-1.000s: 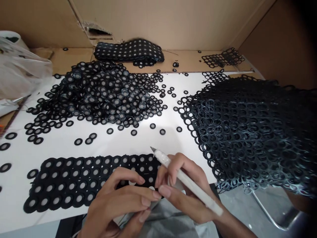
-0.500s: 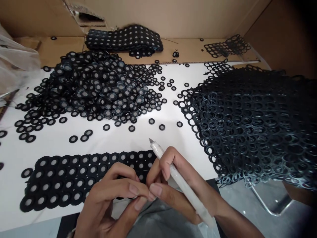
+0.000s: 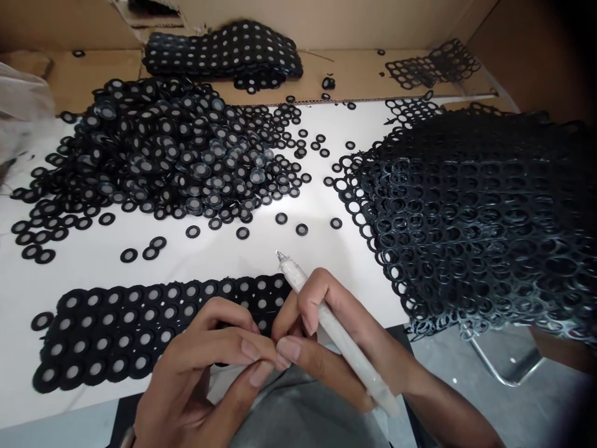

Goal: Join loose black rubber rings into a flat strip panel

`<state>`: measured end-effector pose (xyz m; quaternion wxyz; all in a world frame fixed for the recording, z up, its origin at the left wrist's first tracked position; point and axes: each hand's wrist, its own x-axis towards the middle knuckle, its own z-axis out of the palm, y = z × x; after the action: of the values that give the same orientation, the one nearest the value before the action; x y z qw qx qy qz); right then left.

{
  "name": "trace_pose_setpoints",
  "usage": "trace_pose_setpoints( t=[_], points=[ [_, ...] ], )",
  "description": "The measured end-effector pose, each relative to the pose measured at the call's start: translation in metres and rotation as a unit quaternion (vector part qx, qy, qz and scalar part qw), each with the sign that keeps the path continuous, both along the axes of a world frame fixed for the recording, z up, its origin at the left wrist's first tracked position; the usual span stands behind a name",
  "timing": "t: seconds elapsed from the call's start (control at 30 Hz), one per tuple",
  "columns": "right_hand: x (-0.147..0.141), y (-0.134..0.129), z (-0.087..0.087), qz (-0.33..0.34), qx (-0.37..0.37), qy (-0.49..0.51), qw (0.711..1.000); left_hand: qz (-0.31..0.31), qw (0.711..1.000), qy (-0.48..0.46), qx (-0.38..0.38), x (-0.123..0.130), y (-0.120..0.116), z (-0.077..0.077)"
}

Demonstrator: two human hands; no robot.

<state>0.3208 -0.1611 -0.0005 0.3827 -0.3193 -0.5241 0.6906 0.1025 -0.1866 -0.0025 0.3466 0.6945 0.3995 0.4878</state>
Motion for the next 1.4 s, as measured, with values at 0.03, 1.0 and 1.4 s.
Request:
trace_pose_setpoints(
  t=[0.03, 1.0, 1.4],
  points=[
    [-0.001, -0.001, 0.000, -0.003, -0.001, 0.001, 1.000, -0.002, 1.000, 0.001, 0.000, 0.000, 0.000, 0.000],
    [-0.007, -0.005, -0.024, -0.120, 0.092, 0.088, 0.984, -0.019, 0.987, -0.060, -0.150, -0.004, -0.008, 0.000],
    [-0.007, -0.006, -0.026, -0.085, 0.111, 0.075, 0.987, 0.025, 0.919, -0.126, -0.372, 0.000, -0.007, 0.012]
  ],
)
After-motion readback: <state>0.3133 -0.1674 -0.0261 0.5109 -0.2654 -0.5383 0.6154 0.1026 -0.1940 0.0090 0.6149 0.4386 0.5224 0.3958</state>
